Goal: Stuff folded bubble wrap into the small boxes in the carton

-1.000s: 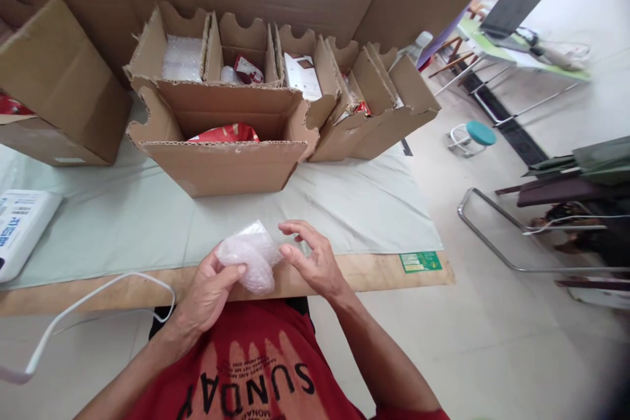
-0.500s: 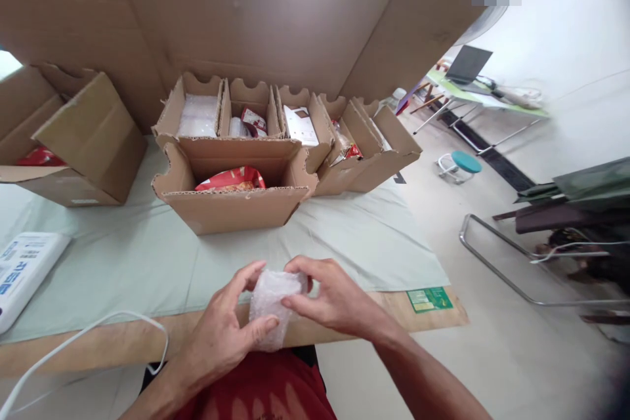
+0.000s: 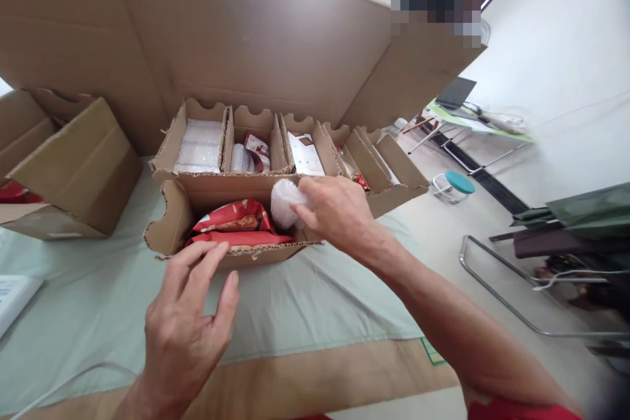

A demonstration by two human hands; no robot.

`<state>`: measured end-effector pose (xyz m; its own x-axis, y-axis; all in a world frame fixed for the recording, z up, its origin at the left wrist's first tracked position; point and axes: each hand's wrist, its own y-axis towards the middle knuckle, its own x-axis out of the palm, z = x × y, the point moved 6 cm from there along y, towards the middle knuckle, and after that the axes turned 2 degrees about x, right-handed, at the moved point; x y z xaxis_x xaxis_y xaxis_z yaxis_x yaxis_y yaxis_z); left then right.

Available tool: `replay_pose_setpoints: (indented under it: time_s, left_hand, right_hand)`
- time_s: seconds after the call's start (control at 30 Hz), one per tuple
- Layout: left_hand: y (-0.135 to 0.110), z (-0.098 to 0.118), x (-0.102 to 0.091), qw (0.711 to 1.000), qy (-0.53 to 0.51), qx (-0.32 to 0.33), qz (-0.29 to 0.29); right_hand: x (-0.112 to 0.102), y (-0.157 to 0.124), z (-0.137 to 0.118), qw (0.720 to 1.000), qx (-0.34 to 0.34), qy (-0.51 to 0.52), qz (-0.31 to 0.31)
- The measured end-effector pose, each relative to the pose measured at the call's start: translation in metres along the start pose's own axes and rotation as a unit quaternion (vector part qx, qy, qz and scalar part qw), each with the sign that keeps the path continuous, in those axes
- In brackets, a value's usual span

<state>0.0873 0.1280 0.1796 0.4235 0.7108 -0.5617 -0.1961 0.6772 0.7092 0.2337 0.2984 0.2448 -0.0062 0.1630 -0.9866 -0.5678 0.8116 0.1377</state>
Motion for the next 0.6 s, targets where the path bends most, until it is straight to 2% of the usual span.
replay_pose_setpoints:
  time_s: [0.1, 0.3, 0.4, 0.6]
  left_hand:
    - [-0.003, 0.002, -0.001, 1.0, -0.009, 0.005, 0.007]
    - [-0.004, 0.0, 0.001, 0.999, -0.03, 0.01, 0.015]
    - [-0.006, 0.0, 0.002, 0.999, -0.034, 0.011, 0.019]
    - [-0.009, 0.001, 0.002, 0.999, -0.043, 0.005, 0.027]
  right_hand:
    - [0.011, 0.011, -0.021, 0.989, -0.049, -0.102, -0.092]
    - [0.041, 0.028, -0.049, 0.961, -0.12, -0.138, -0.209]
    - [0.047, 0.03, -0.055, 0.954, -0.149, -0.143, -0.219]
    - [0.054, 0.031, -0.054, 0.953, -0.164, -0.139, -0.213]
